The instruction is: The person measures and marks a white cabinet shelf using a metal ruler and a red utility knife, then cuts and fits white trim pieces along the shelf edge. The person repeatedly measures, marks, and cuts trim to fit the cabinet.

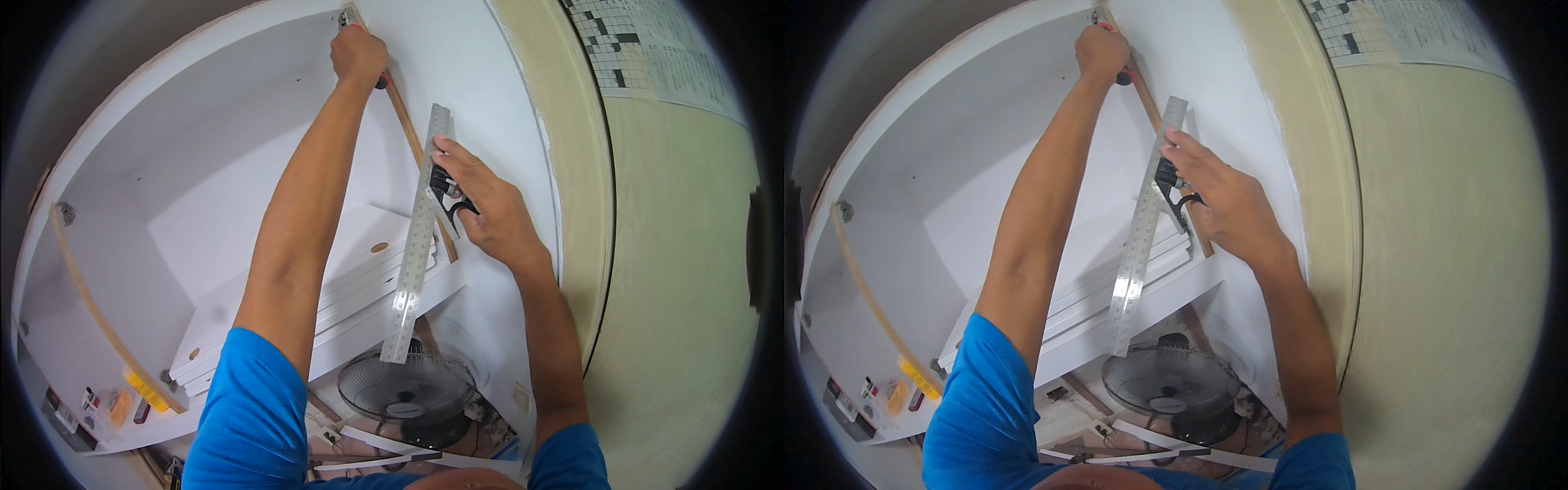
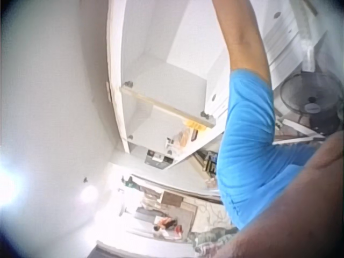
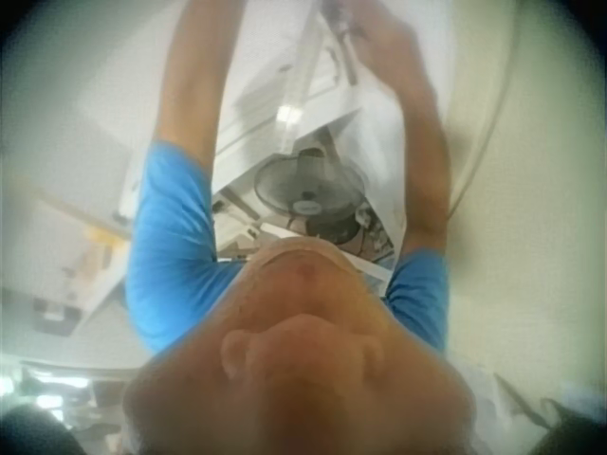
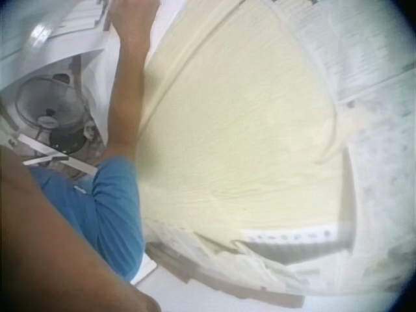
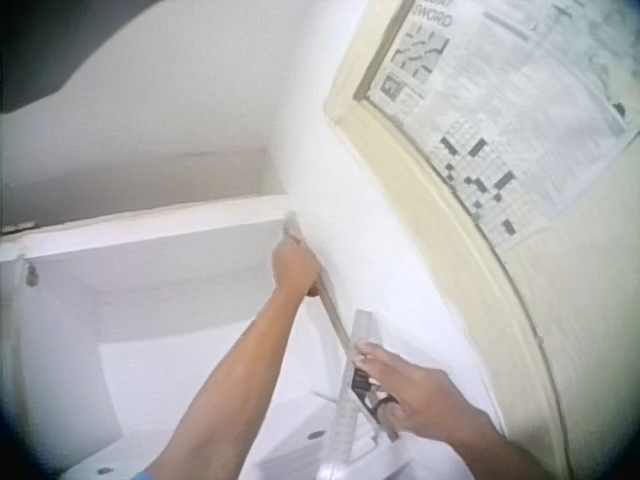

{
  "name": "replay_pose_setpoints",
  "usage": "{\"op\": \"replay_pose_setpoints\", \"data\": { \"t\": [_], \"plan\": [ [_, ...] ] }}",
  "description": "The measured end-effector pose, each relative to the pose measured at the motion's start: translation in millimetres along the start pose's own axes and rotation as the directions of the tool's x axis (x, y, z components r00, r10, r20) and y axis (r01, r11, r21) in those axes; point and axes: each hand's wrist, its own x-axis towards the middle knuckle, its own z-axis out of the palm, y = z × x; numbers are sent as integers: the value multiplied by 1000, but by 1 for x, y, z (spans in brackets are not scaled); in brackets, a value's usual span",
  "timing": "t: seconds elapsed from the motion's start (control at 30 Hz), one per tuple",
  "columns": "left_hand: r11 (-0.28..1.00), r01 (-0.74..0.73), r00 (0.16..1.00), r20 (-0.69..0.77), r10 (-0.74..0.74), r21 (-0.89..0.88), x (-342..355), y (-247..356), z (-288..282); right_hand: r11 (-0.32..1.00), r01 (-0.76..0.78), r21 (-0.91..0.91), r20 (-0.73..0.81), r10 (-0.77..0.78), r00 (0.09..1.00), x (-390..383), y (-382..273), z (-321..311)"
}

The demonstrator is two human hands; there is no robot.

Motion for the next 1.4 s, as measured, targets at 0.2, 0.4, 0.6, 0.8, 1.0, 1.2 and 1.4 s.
{"op": "replay_pose_setpoints", "data": {
  "t": [0.2, 0.4, 0.6, 0.8, 1.0, 1.2, 1.4],
  "plan": [
    [997, 7, 991, 133, -17, 77, 1, 13, -4, 1000, 1, 16, -16, -1, 1000, -1, 0, -2],
    [1000, 0, 1000, 30, 0, -1, 2, 6, 13, 1000, -16, 21, -33, 16, 999, 1, -5, -2],
    [998, -32, 997, 62, 35, -46, 4, 2, 6, 999, -5, 48, -13, 6, 1000, 1, -8, -7],
    [995, -42, 999, 12, 43, -91, -2, -3, 5, 998, -32, 60, -3, 32, 999, 2, -8, -9],
    [986, -131, 989, -76, 123, -104, -2, -4, 7, 1000, -17, 0, 15, 17, 1000, 3, -8, -12],
    [994, -92, 995, -56, 89, -64, 2, -1, 7, 999, -43, -13, 44, 43, 998, 2, -6, -11],
    [993, -110, 994, 1, 110, 29, 10, -4, 7, 999, -46, -20, 26, 47, 999, 1, -5, -10]
  ]
}}
